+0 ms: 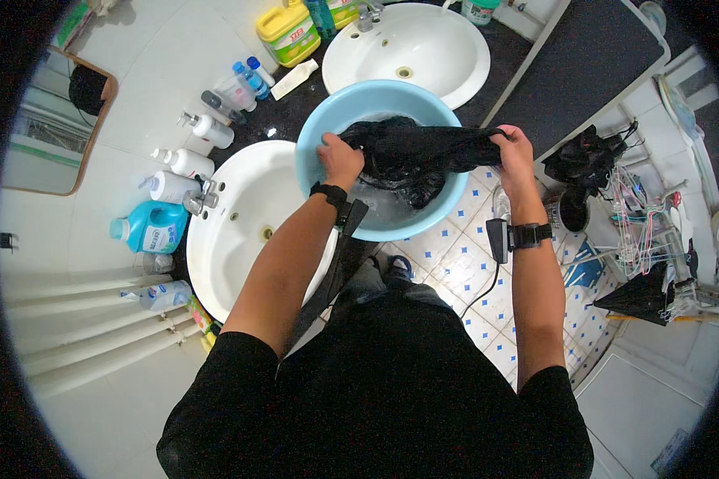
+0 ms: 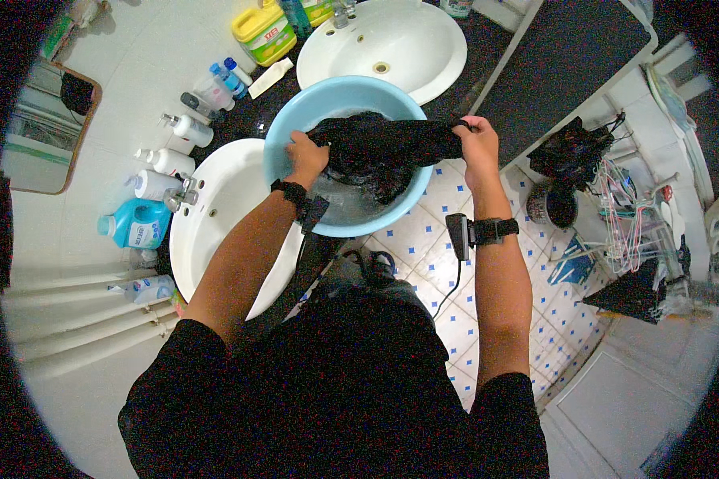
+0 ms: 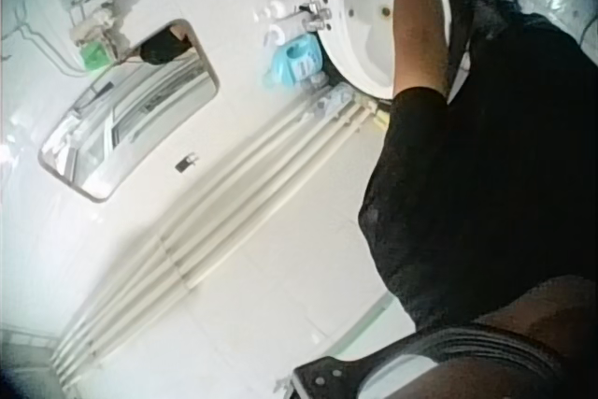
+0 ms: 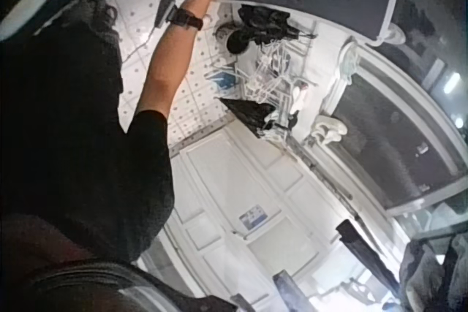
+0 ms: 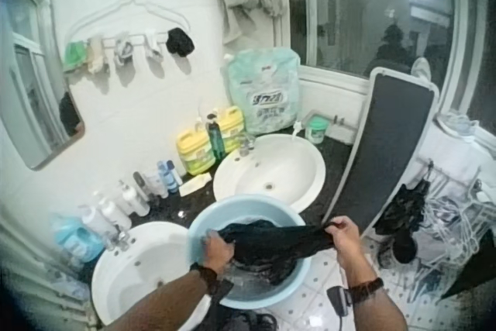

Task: The person washes a black garment by hand in a blue basin, rubbing the fabric in soapy water, rinsing it under a running faucet, and wringing it out.

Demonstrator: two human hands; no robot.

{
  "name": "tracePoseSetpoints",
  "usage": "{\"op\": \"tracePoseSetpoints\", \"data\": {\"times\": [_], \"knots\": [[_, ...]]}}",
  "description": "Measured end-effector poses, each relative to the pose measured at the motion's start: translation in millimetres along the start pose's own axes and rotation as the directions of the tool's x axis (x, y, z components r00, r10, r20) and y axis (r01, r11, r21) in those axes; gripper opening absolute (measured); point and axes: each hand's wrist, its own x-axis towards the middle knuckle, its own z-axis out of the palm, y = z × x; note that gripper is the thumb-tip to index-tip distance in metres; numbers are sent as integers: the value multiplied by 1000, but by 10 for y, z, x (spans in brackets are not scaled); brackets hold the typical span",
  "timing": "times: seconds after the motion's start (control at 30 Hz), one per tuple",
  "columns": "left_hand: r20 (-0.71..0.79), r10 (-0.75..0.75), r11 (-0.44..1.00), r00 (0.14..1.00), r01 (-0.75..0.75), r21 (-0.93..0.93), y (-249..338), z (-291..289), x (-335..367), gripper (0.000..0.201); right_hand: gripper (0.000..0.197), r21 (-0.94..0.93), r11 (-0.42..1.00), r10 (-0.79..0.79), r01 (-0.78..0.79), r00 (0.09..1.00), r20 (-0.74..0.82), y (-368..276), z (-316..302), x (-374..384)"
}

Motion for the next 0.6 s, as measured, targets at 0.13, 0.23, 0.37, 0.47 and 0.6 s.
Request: {"op": "tracePoseSetpoints", "data": {"times": [0.13, 0.23, 0.37, 0.47, 0.6], "knots": [[402, -25, 981, 915, -54, 184, -6, -59, 134, 47, 17, 20, 999, 50, -51, 998, 33, -99, 25, -115], [316, -55, 987, 947, 3, 163, -132, 58, 175, 43, 16, 55, 995, 80, -83, 995, 64, -62, 24, -79], [236, -12, 985, 972, -29, 170, -138, 82, 159, 36, 16, 62, 997, 48, -56, 991, 122, -10, -25, -43], [217, 37, 981, 976, -76, 176, -169, -75, 163, 32, 21, 15, 999, 44, -48, 984, 174, -76, 81, -141], [362, -85, 994, 928, 53, 95, -52, -404, 215, 27, 20, -47, 998, -23, 32, 983, 180, 14, 22, -33]]}}
